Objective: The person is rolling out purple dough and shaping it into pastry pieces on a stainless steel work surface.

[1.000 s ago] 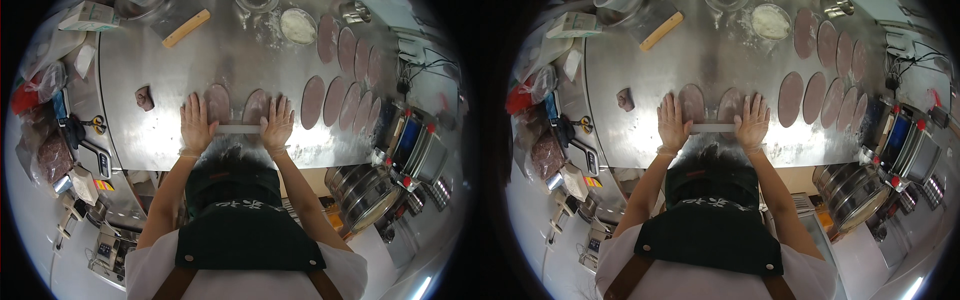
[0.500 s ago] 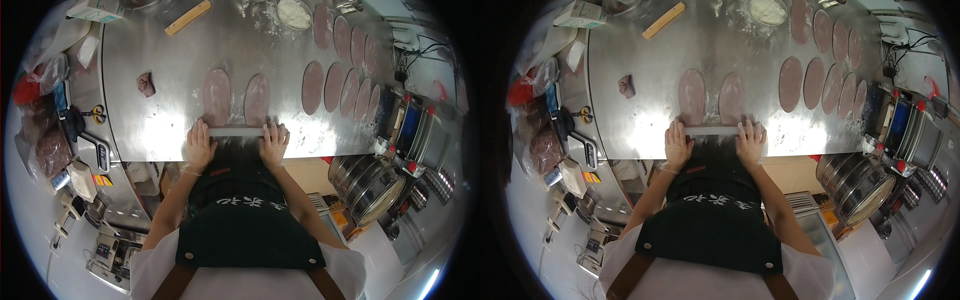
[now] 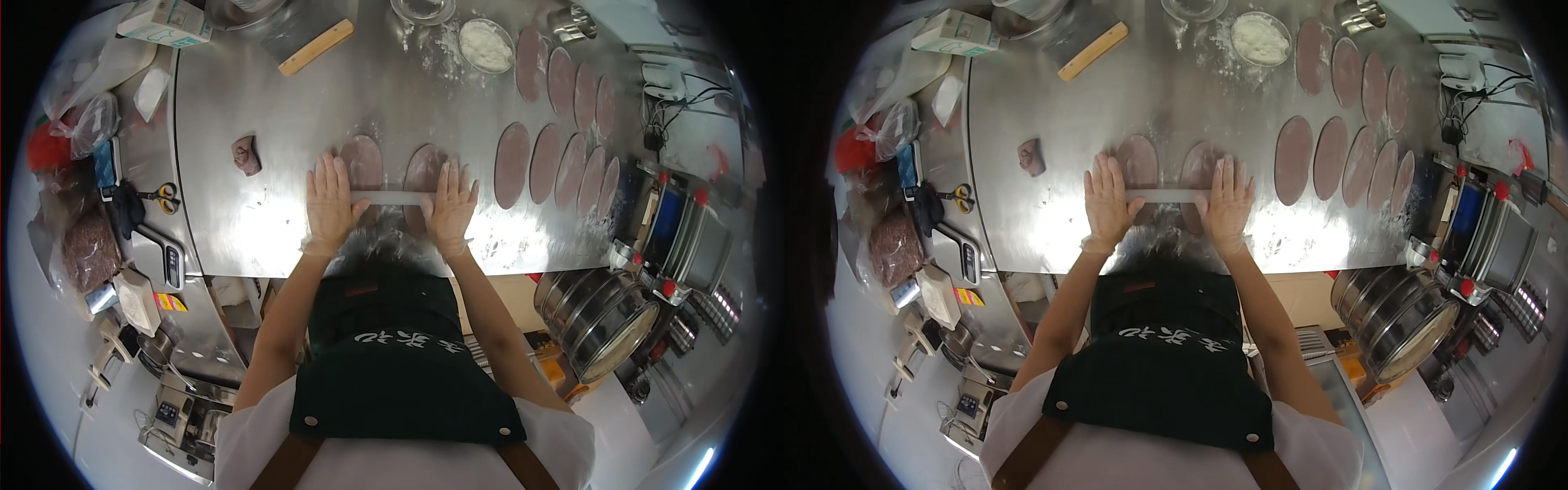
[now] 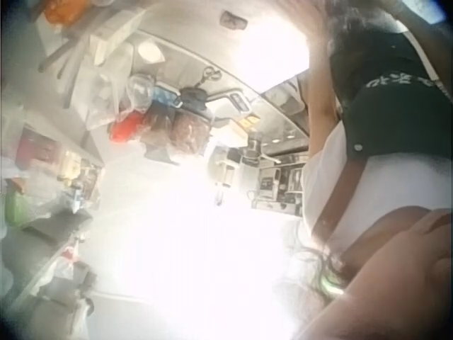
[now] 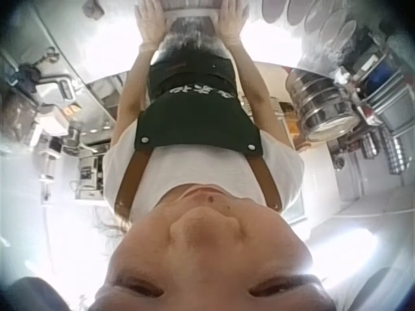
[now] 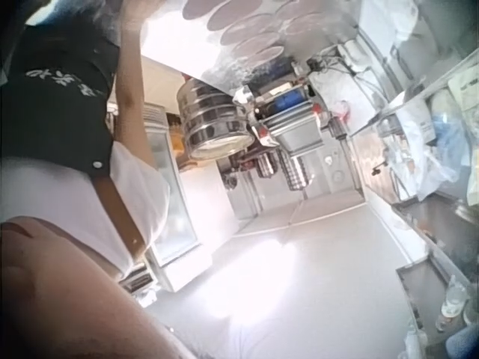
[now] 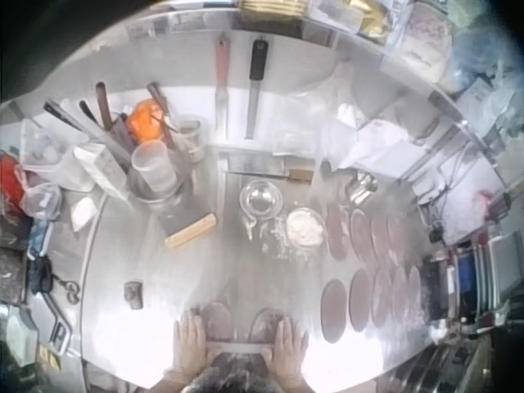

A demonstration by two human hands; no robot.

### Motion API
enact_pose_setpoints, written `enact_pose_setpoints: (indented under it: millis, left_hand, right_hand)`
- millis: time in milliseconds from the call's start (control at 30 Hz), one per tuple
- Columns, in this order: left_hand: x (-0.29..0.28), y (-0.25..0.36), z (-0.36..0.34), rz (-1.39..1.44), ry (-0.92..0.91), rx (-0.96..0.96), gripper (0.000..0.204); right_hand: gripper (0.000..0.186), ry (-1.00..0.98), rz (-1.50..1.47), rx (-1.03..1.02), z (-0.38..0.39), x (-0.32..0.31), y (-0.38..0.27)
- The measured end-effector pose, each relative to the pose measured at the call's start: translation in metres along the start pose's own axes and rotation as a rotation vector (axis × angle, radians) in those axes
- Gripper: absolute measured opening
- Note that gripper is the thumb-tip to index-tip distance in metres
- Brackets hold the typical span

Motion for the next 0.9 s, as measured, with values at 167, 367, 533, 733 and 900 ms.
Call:
enact_pose_setpoints:
  millis: [167, 367, 533, 733, 900]
  left_hand:
    - [-0.023, 0.004, -0.082, -0.033, 0.198, 0.104, 0.09]
    - [-0.032, -0.002, -0.146, -0.068, 0.401, 0.093, 0.079]
    - [-0.024, 0.006, -0.085, 0.21, 0.439, 0.121, 0.077]
    - [-0.006, 0.01, -0.068, 0.056, 0.088, 0.098, 0.09]
    - [-0.025, 0.012, -0.113, -0.019, 0.098, 0.125, 0.087]
  right_hand:
    - [0.077, 0.207, 0.106, 0.048, -0.076, -0.005, 0.018]
    - [0.075, 0.324, 0.122, 0.158, -0.141, -0.017, 0.028]
    - [0.07, 0.316, 0.011, 0.093, -0.097, -0.001, 0.034]
    - [0.067, 0.161, 0.214, 0.101, -0.084, 0.008, 0.031]
    - [0.065, 0.22, 0.163, 0.157, -0.12, -0.003, 0.033]
Point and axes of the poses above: each hand's wrist, its own z-axis away from the middle knuckle, its own x-axis out of the palm, y = z × x, the point moved 1 cm from there along -z, towards the middle knuckle, and after that the axes turned 6 degrees about -x, right-handed, at the moved point
